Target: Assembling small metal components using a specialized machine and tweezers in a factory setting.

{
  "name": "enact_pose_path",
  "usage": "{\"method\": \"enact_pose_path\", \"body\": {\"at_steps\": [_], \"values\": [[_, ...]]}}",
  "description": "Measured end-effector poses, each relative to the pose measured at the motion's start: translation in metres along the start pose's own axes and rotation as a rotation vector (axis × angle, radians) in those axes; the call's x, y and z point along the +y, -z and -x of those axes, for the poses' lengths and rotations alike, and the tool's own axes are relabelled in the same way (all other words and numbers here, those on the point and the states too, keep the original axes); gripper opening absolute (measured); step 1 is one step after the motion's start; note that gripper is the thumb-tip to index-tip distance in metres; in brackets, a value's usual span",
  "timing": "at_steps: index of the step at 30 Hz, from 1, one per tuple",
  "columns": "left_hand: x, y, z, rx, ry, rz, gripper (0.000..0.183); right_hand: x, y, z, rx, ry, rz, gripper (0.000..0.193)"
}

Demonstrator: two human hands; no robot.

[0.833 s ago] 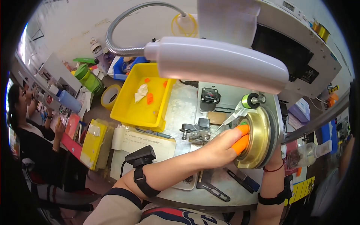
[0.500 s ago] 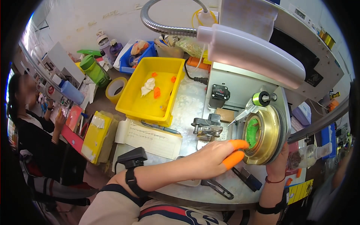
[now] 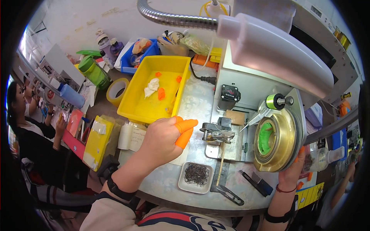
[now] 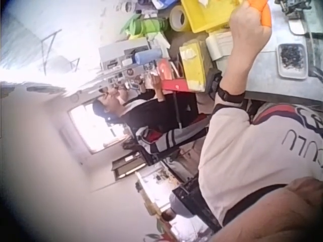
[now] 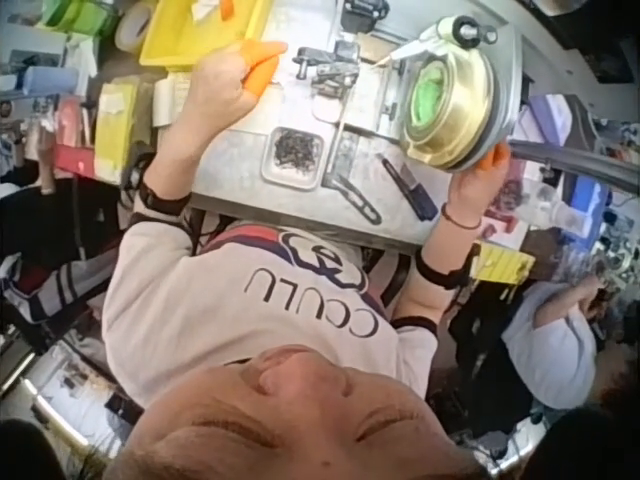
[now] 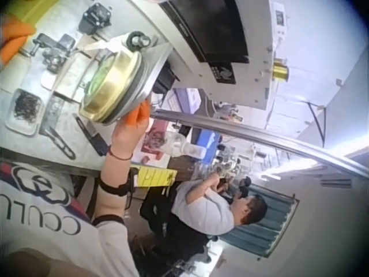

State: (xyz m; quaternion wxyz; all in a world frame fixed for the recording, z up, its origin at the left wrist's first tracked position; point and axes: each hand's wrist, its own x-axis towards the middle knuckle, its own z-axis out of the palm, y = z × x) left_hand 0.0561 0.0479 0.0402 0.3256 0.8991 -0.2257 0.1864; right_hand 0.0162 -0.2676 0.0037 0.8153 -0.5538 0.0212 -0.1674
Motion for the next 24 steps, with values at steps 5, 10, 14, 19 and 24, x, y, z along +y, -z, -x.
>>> {"method": "enact_pose_path", "body": {"at_steps": [5,10,14,19,24], "values": [[-0.014,-0.028,0.021,-0.175,-0.060,-0.081,0.027,0.002,-0.031,0.015,0.381,-0.002,0.016,0.025],[0.004,-0.020,0.017,-0.322,0.019,-0.091,0.026,0.010,-0.029,0.091,-0.129,0.684,0.683,0.032],[0.002,0.008,-0.004,-0.136,0.021,-0.049,0.026,0.006,-0.095,0.092,-0.544,0.396,0.680,0.057],[0.011,0.028,-0.041,0.094,-0.111,0.057,0.029,0.039,-0.142,0.034,-0.235,0.015,0.080,0.071],[0.025,0.033,-0.072,-0.114,-0.159,0.136,0.033,0.045,-0.144,0.023,-0.178,-0.211,-0.329,0.039]]}}
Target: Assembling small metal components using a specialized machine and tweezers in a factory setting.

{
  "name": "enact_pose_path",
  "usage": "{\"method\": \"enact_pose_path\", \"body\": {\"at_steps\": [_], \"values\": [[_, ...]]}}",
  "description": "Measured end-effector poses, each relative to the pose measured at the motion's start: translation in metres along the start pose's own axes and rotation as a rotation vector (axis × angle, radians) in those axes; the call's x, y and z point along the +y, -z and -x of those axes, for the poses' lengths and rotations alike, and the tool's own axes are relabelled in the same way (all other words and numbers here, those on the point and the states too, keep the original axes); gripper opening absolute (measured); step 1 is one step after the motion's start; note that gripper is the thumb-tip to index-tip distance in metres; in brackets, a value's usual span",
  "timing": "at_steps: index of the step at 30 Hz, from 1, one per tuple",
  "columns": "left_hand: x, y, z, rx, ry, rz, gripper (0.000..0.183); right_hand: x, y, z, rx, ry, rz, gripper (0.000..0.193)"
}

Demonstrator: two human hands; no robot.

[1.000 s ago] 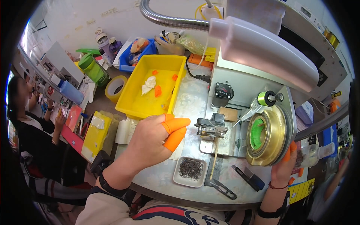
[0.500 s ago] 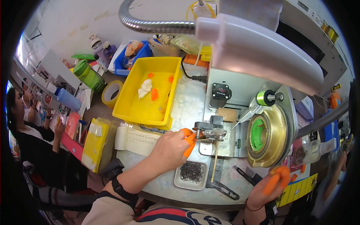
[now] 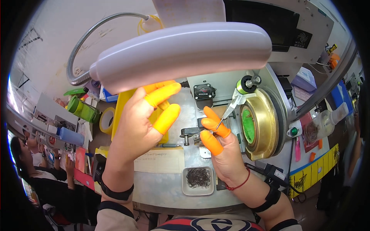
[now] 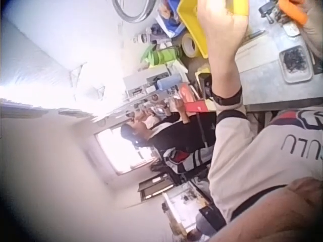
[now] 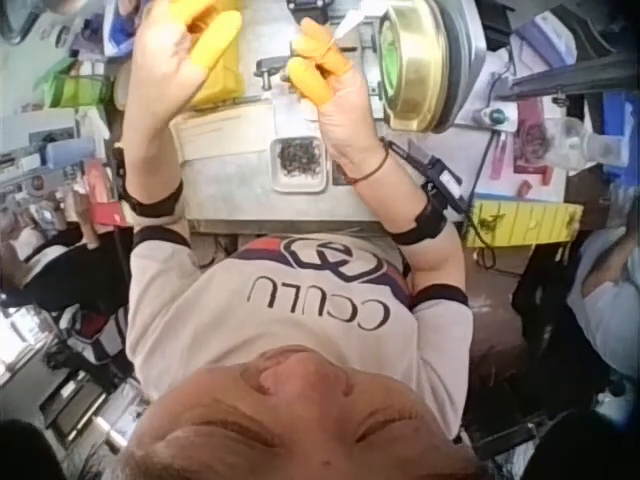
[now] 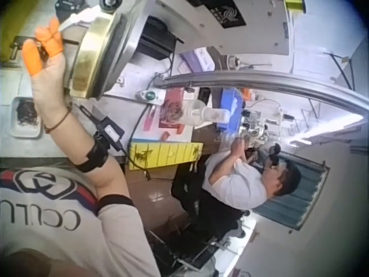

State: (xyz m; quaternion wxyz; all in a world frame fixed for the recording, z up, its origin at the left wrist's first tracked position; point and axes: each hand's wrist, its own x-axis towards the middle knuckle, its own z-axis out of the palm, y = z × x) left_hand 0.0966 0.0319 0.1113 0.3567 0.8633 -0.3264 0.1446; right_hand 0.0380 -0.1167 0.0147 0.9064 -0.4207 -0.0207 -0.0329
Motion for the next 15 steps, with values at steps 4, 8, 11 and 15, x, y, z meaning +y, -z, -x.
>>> {"method": "enact_pose_path", "body": {"at_steps": [4,8,11,15], "values": [[-0.014,-0.011,-0.027,-0.384,-0.133,0.043,0.034,0.013,0.007,0.014,0.152,0.016,-0.081,0.026],[-0.022,-0.030,-0.041,-0.633,-0.218,0.046,0.038,0.021,0.014,0.005,0.243,0.041,0.038,0.017],[-0.029,-0.044,-0.047,-0.657,-0.291,0.185,0.035,0.016,0.013,-0.018,0.235,0.106,0.149,0.017],[-0.026,-0.060,-0.048,-0.580,-0.291,0.175,0.027,0.028,0.025,-0.038,0.336,0.106,0.316,0.025]]}}
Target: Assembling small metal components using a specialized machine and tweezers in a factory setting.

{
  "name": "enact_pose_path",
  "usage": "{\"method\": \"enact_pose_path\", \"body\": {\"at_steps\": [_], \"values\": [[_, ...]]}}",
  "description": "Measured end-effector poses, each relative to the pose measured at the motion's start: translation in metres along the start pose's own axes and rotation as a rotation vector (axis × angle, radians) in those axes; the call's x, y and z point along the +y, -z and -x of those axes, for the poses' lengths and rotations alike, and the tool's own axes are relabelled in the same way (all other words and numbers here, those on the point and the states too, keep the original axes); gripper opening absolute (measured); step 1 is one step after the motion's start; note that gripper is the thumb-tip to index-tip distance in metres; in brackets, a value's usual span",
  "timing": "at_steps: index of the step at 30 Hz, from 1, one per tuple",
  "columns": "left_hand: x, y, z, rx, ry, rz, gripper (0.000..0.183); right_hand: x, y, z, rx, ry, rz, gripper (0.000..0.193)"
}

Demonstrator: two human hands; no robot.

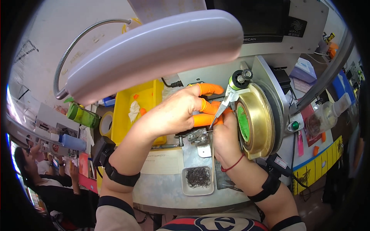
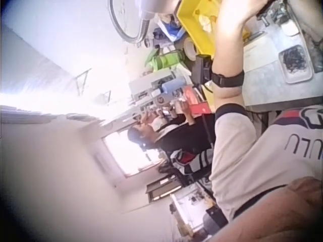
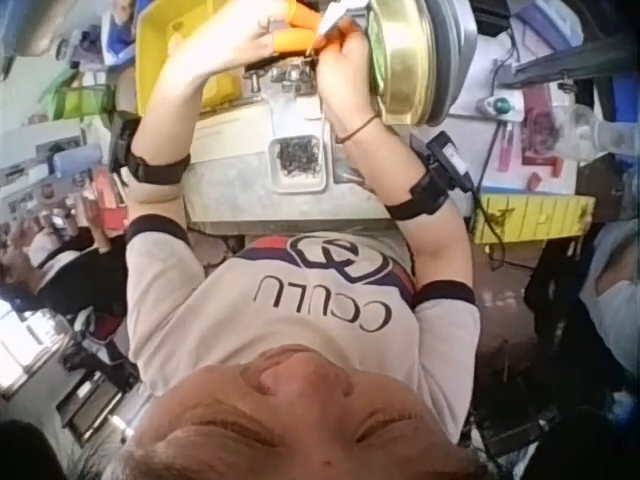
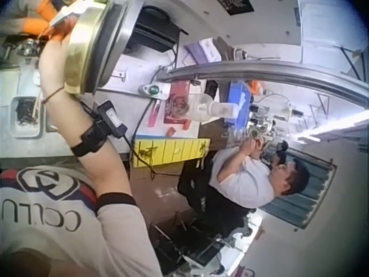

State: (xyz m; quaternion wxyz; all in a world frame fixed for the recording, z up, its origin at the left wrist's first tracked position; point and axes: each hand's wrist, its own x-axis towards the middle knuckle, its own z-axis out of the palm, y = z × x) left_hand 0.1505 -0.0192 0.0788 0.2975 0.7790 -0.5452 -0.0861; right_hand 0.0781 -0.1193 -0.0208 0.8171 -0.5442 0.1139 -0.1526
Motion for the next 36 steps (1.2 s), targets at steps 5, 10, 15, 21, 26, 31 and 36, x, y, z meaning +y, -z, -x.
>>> {"method": "enact_pose_path", "body": {"at_steps": [5,10,15,21,26,31,36], "values": [[0.008,-0.015,0.010,0.245,0.114,-0.010,0.017,-0.007,0.007,0.026,-0.055,-0.028,-0.033,0.022],[0.032,-0.014,0.023,0.607,0.102,-0.260,0.006,-0.026,0.018,0.073,-0.083,-0.026,0.023,0.028],[0.091,-0.035,0.058,0.195,0.225,0.441,0.006,-0.048,0.032,0.093,-0.156,-0.082,-0.181,0.032],[0.121,-0.104,0.124,-0.156,0.281,0.839,0.017,-0.061,0.025,0.085,-0.241,-0.377,-0.507,0.028],[0.116,-0.047,0.113,0.295,0.326,0.300,0.032,-0.041,0.010,0.057,-0.066,-0.289,-0.314,0.012],[0.055,0.006,0.060,0.688,0.158,0.017,0.032,-0.031,-0.006,0.027,0.039,-0.152,-0.338,0.010],[0.013,0.009,0.016,0.066,0.093,-0.105,0.028,-0.013,-0.011,0.007,-0.018,-0.054,-0.178,0.017]]}}
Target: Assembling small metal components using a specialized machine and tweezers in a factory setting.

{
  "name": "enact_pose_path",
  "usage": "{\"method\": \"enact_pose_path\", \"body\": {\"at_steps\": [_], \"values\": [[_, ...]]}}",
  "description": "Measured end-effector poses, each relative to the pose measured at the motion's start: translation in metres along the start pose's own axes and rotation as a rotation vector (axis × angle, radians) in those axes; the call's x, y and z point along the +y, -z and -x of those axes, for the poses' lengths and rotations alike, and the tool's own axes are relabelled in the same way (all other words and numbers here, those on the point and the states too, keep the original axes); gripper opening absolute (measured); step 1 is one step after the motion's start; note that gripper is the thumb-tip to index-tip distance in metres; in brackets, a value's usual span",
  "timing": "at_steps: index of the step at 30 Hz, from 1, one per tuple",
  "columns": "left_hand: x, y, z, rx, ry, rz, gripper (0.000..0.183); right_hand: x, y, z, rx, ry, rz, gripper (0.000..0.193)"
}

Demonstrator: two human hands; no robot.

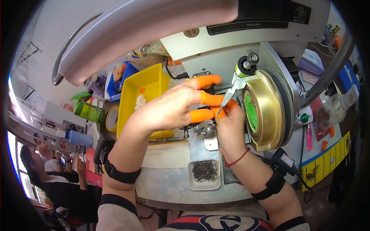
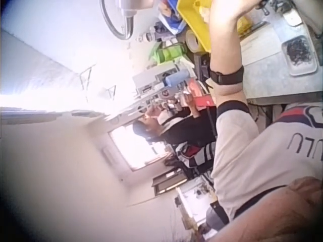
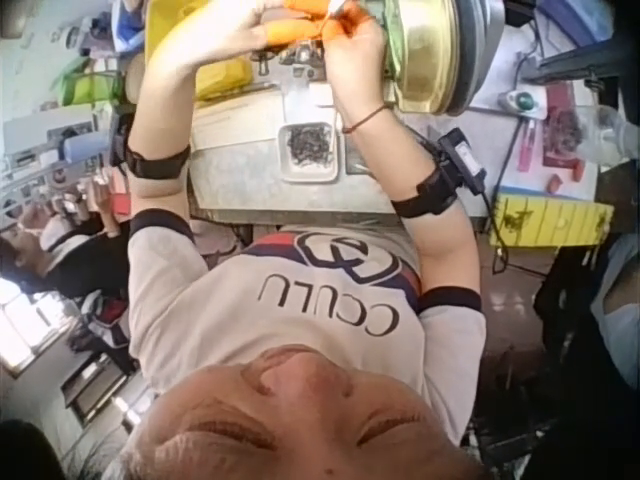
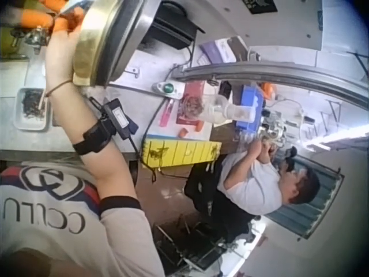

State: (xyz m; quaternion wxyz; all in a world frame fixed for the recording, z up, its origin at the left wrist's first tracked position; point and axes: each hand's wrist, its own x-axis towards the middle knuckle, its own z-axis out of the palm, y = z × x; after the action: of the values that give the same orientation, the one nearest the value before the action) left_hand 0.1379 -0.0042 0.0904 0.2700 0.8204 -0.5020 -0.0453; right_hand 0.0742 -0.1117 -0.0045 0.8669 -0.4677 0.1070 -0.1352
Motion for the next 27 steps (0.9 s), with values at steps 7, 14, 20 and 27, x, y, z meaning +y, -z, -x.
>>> {"method": "enact_pose_path", "body": {"at_steps": [7,14,20,27], "values": [[0.019,-0.010,0.013,0.236,0.076,-0.111,0.014,-0.008,0.020,0.041,-0.071,0.276,0.393,0.027],[0.099,-0.053,0.069,0.036,-0.140,0.170,0.015,-0.048,0.071,0.084,-0.642,0.522,1.017,0.041],[0.105,-0.117,0.095,0.120,-0.476,0.259,0.016,-0.040,0.071,0.068,-0.803,0.722,1.387,0.029],[0.075,-0.128,0.114,0.416,-0.203,0.418,0.020,-0.063,0.082,0.091,-0.665,0.724,1.099,0.026]]}}
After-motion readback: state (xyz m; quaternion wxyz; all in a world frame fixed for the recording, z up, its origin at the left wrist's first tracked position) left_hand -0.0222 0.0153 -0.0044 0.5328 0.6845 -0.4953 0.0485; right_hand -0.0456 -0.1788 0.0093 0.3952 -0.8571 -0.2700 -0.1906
